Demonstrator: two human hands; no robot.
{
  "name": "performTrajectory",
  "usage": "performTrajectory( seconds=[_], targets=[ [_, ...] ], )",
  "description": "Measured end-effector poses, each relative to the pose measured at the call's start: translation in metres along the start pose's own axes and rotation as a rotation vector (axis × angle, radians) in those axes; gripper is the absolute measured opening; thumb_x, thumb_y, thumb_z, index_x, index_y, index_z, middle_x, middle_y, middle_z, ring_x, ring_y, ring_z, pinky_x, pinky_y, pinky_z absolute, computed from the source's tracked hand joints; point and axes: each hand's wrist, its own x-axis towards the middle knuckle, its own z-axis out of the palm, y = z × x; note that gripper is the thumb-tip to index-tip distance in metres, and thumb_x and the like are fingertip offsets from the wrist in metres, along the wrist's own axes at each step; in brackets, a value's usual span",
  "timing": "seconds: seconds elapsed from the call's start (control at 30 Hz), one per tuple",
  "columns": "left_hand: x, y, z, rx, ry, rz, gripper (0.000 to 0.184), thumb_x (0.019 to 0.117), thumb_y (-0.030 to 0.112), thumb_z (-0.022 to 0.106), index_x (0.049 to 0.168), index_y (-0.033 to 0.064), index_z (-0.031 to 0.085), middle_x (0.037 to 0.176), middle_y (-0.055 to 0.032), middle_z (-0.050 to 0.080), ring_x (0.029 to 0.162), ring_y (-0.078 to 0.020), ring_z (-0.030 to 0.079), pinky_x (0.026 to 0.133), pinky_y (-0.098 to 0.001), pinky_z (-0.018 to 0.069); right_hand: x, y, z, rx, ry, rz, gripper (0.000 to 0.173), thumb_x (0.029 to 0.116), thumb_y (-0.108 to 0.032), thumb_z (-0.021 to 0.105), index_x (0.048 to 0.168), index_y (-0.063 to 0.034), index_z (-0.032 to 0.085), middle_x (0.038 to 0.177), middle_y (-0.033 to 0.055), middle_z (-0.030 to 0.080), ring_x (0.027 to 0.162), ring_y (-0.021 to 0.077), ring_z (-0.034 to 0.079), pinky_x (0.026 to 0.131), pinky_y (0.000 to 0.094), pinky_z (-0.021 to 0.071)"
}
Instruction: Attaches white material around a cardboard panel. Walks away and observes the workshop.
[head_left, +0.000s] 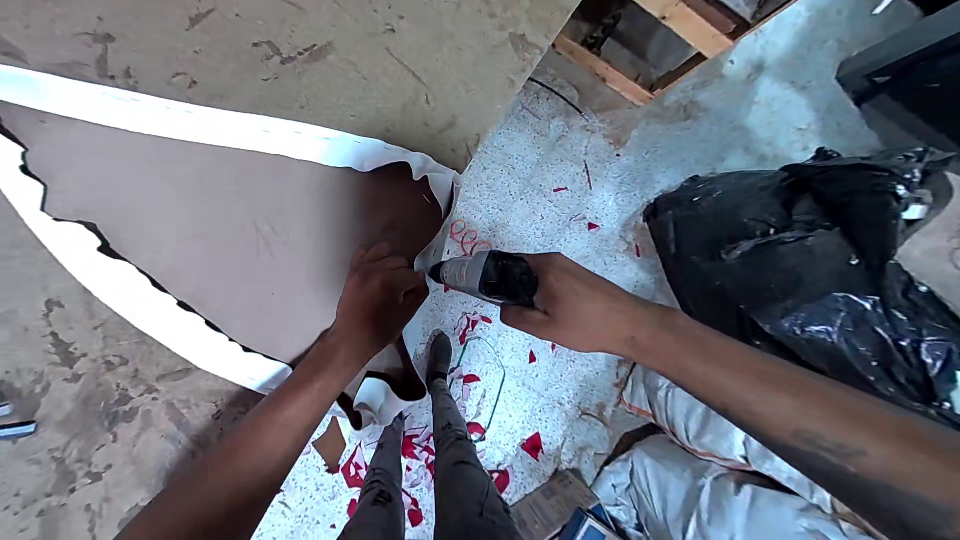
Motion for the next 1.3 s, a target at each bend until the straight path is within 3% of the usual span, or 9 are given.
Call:
performTrajectory(
  seconds=[0.33, 0.47, 0.53, 0.7, 0.8, 0.97, 1.1, 1.17, 1.3],
  targets=[
    [0.007, 0.0, -0.002, -0.002, -0.03, -0.044, 0.039, 0.0974, 0.022, 0.064, 0.06, 0.0107, 0.056, 0.065, -0.0009, 0.054, 0.078, -0.0211, 0.057, 0.076, -0.0426, 0.0457, -0.046, -0.013, 0.049, 0.293, 0.11, 0.115, 0.023, 0.087, -0.028, 0.067, 0.109, -0.0249, 0.069, 0.086, -0.0119, 0.067, 0.074, 0.0, 0.063, 0.064, 0.0285, 0.0564],
    [-0.004, 0.02, -0.022, 0.087, -0.159, -0.213, 0.043, 0.0984, 0.046, 0.065, 0.066, 0.0183, 0.06, 0.075, 0.0042, 0.062, 0.081, -0.0162, 0.06, 0.08, -0.0445, 0.0503, -0.11, -0.013, 0.218, 0.838, 0.585, 0.609, 0.037, 0.0925, -0.029, 0.072, 0.119, -0.005, 0.063, 0.093, 0.0025, 0.073, 0.082, 0.0134, 0.072, 0.076, 0.0383, 0.0637],
    [-0.025, 0.052, -0.032, 0.224, -0.255, -0.345, 0.049, 0.0845, 0.071, 0.068, 0.077, 0.022, 0.066, 0.081, 0.0063, 0.065, 0.082, -0.0157, 0.063, 0.081, -0.0473, 0.0543, -0.144, -0.027, 0.321, 0.977, 0.638, 0.896, 0.059, 0.0883, -0.027, 0.077, 0.135, 0.0001, 0.054, 0.108, 0.0114, 0.071, 0.095, 0.0191, 0.072, 0.085, 0.0419, 0.0624],
    [-0.069, 0.11, 0.001, 0.517, -0.169, -0.525, 0.109, 0.0566, 0.096, 0.063, 0.123, 0.0095, 0.067, 0.115, -0.0134, 0.061, 0.105, -0.0344, 0.058, 0.084, -0.0585, 0.0481, -0.206, -0.071, 0.46, 0.974, 0.017, 1.021, 0.08, 0.0791, -0.026, 0.084, 0.146, -0.0013, 0.049, 0.142, 0.0305, 0.052, 0.129, 0.0429, 0.055, 0.106, 0.0568, 0.0493],
    [-0.081, 0.114, 0.025, 0.604, -0.053, -0.514, 0.094, 0.0616, 0.079, 0.077, 0.123, 0.0093, 0.066, 0.115, -0.0164, 0.061, 0.106, -0.0383, 0.057, 0.087, -0.0606, 0.0452, -0.2, -0.081, 0.455, 0.953, -0.307, 0.945, 0.083, 0.0825, -0.031, 0.082, 0.15, -0.0027, 0.043, 0.148, 0.0303, 0.047, 0.13, 0.044, 0.055, 0.105, 0.0582, 0.0496],
    [-0.091, 0.088, 0.004, 0.524, -0.149, -0.232, 0.043, 0.0938, 0.048, 0.065, 0.065, 0.0166, 0.062, 0.071, 0.0008, 0.059, 0.075, -0.0215, 0.057, 0.07, -0.0452, 0.0458, -0.203, -0.022, 0.402, 0.923, -0.498, 0.603, 0.06, 0.0872, -0.031, 0.077, 0.136, -0.0013, 0.058, 0.129, 0.0263, 0.063, 0.118, 0.0416, 0.063, 0.099, 0.0634, 0.0498],
    [-0.09, 0.064, -0.016, 0.267, -0.299, -0.016, 0.044, 0.1006, 0.037, 0.057, 0.061, 0.0181, 0.061, 0.071, 0.0044, 0.063, 0.079, -0.0154, 0.061, 0.075, -0.0421, 0.0461, -0.097, 0.011, 0.325, 1.378, 0.356, 0.259, 0.037, 0.1015, -0.022, 0.057, 0.134, -0.0046, 0.064, 0.136, 0.0119, 0.064, 0.128, 0.0241, 0.061, 0.109, 0.0449, 0.0513],
    [-0.095, 0.058, -0.021, 0.174, -0.314, 0.035, 0.044, 0.1004, 0.034, 0.058, 0.059, 0.0184, 0.057, 0.069, 0.0037, 0.062, 0.077, -0.0145, 0.06, 0.074, -0.04, 0.043, 0.001, -0.016, 0.313, 1.797, 0.721, 0.056, 0.043, 0.107, -0.034, 0.044, 0.133, -0.0065, 0.064, 0.136, 0.0112, 0.065, 0.125, 0.028, 0.063, 0.102, 0.052, 0.0547],
    [-0.107, 0.053, -0.023, 0.063, -0.306, 0.08, 0.041, 0.0998, 0.032, 0.062, 0.062, 0.0181, 0.06, 0.072, 0.0042, 0.067, 0.083, -0.0121, 0.063, 0.083, -0.0375, 0.0456, 0.118, -0.079, 0.285, 2.094, 0.904, -0.008, 0.058, 0.1068, -0.053, 0.038, 0.155, -0.0209, 0.043, 0.144, -0.0001, 0.058, 0.123, 0.0077, 0.06, 0.095, 0.03, 0.0551]
  ],
)
